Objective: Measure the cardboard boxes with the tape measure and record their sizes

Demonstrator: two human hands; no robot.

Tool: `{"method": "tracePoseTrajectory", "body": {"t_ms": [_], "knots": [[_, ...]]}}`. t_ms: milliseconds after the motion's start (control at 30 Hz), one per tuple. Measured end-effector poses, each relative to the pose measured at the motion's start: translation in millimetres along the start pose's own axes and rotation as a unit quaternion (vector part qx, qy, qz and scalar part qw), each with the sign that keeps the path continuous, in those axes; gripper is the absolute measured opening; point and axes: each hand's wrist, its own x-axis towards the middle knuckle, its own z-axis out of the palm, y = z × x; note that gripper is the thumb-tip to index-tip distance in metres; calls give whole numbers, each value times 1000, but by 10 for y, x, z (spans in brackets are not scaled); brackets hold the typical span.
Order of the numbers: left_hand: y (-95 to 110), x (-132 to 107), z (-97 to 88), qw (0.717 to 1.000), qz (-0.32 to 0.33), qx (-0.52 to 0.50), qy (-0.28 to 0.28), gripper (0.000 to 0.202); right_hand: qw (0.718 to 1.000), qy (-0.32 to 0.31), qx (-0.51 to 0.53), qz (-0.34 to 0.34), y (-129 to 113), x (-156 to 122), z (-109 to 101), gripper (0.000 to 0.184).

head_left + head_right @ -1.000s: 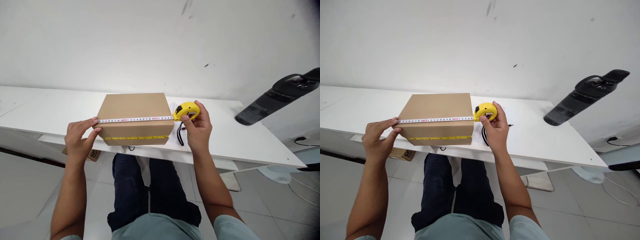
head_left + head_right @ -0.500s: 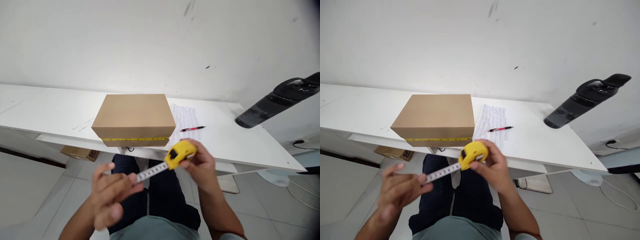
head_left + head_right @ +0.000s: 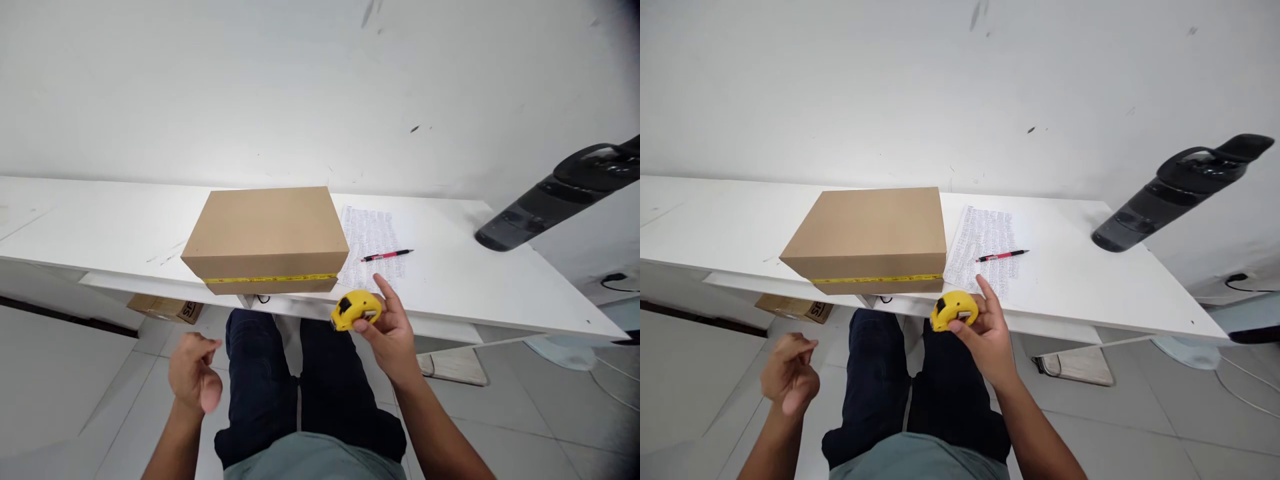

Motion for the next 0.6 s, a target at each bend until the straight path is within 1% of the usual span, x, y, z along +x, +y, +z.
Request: {"method": "tracePoseTrajectory", "body": {"t_ms": [33, 67, 100, 167, 200, 233, 267, 300, 367, 400, 433, 533, 600], "knots": [[-35, 21, -2, 1000, -11, -3, 10, 77, 1000, 22, 2, 10, 41, 26, -48, 94], [-54, 50, 22, 1000, -26, -11, 11, 76, 999, 29, 4, 26, 75, 54, -85, 96], [-59, 82, 70, 998, -55, -24, 2, 76, 999, 20, 8, 49, 102, 83, -109, 98], [-45, 140, 215, 988, -124, -81, -44, 79, 994, -24, 20, 100, 145, 135, -118, 96], [-37, 164, 297, 980, -152, -109, -66, 79, 991, -47, 25, 121, 163, 155, -103, 90], [-35, 189, 377, 975, -170, -125, -73, 80, 988, -69, 27, 136, 181, 170, -79, 82], [-44, 219, 449, 973, -185, -126, -60, 81, 986, -83, 28, 144, 199, 182, -49, 76], [-65, 260, 509, 973, -199, -114, -30, 83, 985, -92, 27, 146, 216, 192, -15, 72], [-138, 381, 591, 969, -225, -90, 45, 86, 985, -98, 24, 144, 241, 211, 46, 74], [-182, 458, 612, 966, -236, -86, 68, 85, 984, -101, 24, 142, 248, 221, 68, 78], [-222, 538, 619, 963, -244, -93, 70, 84, 984, -107, 25, 142, 248, 229, 81, 81], [-254, 727, 550, 962, -242, -126, 1, 83, 981, -127, 19, 144, 206, 228, 49, 85], [-174, 786, 440, 967, -224, -119, -23, 81, 983, -124, 13, 131, 143, 192, -30, 81]]}}
